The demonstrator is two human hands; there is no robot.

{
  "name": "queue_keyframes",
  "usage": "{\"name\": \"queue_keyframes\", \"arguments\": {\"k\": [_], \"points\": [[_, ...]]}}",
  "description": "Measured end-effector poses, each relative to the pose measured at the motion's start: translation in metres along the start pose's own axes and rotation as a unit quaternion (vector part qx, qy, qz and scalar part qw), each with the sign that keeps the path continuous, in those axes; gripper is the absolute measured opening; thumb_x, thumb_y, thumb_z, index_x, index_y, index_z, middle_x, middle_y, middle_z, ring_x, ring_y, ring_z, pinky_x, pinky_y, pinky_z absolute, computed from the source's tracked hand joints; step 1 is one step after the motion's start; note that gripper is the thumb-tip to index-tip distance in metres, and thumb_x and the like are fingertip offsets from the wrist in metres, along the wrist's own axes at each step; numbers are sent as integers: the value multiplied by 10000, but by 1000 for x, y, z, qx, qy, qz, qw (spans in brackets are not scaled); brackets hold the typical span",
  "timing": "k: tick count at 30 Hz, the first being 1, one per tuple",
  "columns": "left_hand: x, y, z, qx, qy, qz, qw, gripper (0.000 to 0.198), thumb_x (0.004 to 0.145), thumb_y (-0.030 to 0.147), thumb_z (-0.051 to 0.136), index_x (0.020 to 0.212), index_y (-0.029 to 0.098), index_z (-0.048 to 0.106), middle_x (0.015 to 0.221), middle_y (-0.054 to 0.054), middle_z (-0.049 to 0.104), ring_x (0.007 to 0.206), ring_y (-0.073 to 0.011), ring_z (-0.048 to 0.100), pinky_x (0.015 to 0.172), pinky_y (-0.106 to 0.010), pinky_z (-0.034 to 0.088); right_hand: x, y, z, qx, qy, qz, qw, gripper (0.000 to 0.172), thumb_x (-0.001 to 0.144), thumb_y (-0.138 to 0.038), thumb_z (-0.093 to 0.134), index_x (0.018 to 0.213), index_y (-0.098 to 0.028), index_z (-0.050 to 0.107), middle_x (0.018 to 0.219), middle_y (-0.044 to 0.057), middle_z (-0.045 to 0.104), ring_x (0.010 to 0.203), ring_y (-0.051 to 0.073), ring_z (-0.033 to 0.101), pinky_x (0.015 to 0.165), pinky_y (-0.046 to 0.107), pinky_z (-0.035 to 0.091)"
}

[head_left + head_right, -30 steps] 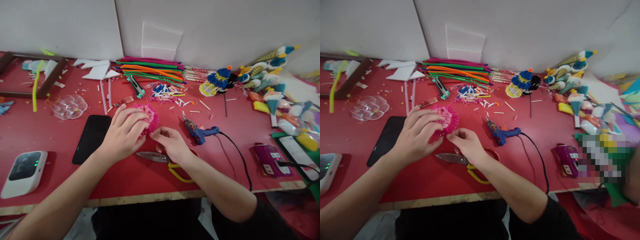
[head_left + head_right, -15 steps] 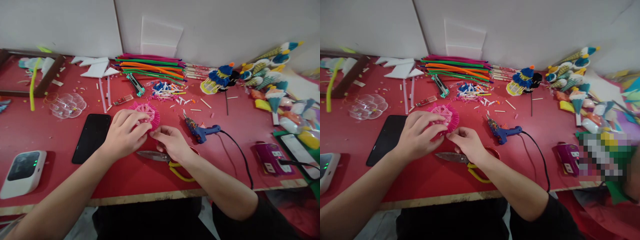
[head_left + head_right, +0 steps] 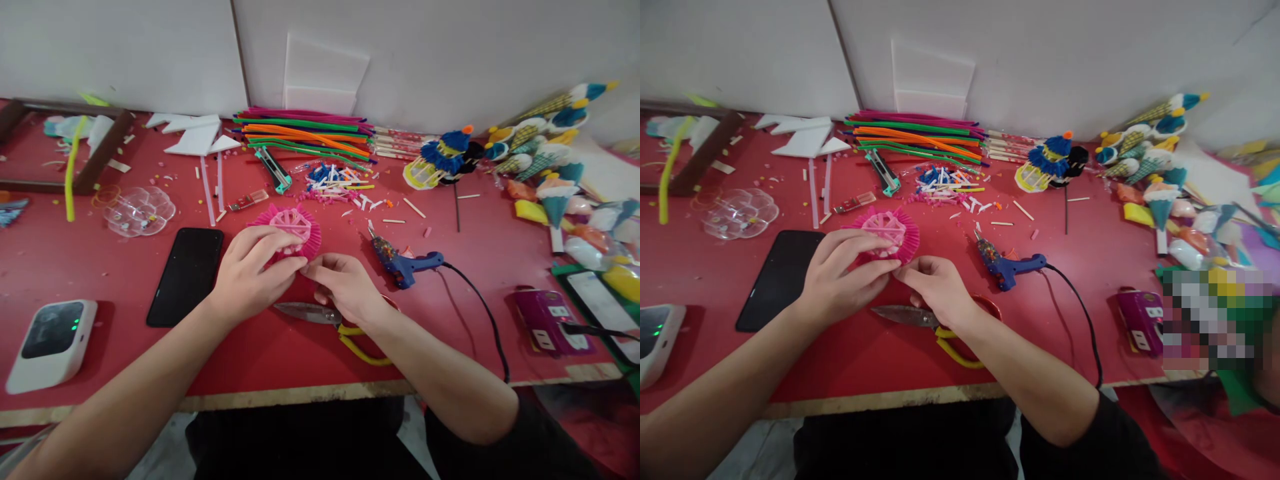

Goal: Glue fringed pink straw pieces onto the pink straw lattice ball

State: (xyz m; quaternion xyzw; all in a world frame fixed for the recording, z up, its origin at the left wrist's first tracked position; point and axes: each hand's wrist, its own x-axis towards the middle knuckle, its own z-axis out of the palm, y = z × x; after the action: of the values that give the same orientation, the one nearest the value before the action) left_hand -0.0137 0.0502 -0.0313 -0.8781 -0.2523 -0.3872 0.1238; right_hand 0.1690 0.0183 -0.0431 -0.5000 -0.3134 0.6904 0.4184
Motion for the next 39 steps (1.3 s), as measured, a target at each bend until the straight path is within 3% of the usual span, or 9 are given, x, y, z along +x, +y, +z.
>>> {"name": "queue_keyframes", "arguments": {"k": [14,17,19,21,23,27,29,34,39], "points": [[-5,0,4,-24,5,-28,999,214,802,87,739,949,240,713,1090,-87,739,1010,-251,657,876,-428,582,1,2,1,-18,-32,-5,999,464,606,-505,900,726,-184,588,605,-79,559,372,22,408,325,178,286],[-5,0,4,-23,7,-26,999,202,807,123,759,961,246,715,1100,-85,737,1012,-254,655,869,-426,580,-7,-15,-9,-96,-58,19,993,479,675,-550,853,850,-197,580,661,-74,555,395,34,419,335,189,305],[-6,0,4,-22,3,-26,999,199,811,145,768,976,245,719,1108,-92,737,1019,-261,654,865,-428,579,-22,-37,-22,-205,-73,4,976,507,736,-536,818,1043,-216,574,796,-39,611,455,59,487,373,208,367],[-6,0,3,-23,-3,-31,999,207,816,140,761,988,249,721,1115,-93,739,1021,-262,656,868,-432,577,-40,-60,-39,-330,-36,-89,939,509,802,-501,761,1175,-240,534,897,-7,641,578,98,577,473,231,442],[-7,0,3,-30,-6,-36,999,221,818,126,751,993,256,721,1118,-87,740,1021,-259,662,871,-433,576,-57,-77,-55,-493,-19,-132,860,363,860,-465,700,1109,-234,572,917,23,663,730,155,640,607,276,502],[-7,-1,2,-39,-7,-43,998,226,817,119,739,984,272,728,1129,-79,740,1032,-260,670,866,-439,571,-71,-78,-72,-736,-163,-74,652,132,848,-189,661,980,-187,658,1034,106,715,930,258,700,756,346,527],[-7,-1,2,-37,-5,-40,999,222,810,114,739,974,264,729,1125,-84,740,1035,-265,668,867,-443,569,-73,-67,-74,-775,-197,-64,597,174,797,-90,661,957,-157,672,1049,129,711,935,275,712,774,357,536],[-6,-1,2,-38,0,-27,999,233,815,107,736,996,251,714,1107,-88,736,1039,-258,668,872,-432,570,-75,-43,-70,-797,-196,-98,563,333,709,3,651,1006,-148,649,1060,130,703,928,283,706,767,361,526],[-7,-3,3,-53,-5,-26,998,245,831,117,726,1022,271,705,1113,-78,733,1047,-253,667,892,-438,563,-65,-61,-77,-795,-224,-37,562,263,709,-38,581,944,-148,625,962,108,701,773,218,664,654,310,416]]}}
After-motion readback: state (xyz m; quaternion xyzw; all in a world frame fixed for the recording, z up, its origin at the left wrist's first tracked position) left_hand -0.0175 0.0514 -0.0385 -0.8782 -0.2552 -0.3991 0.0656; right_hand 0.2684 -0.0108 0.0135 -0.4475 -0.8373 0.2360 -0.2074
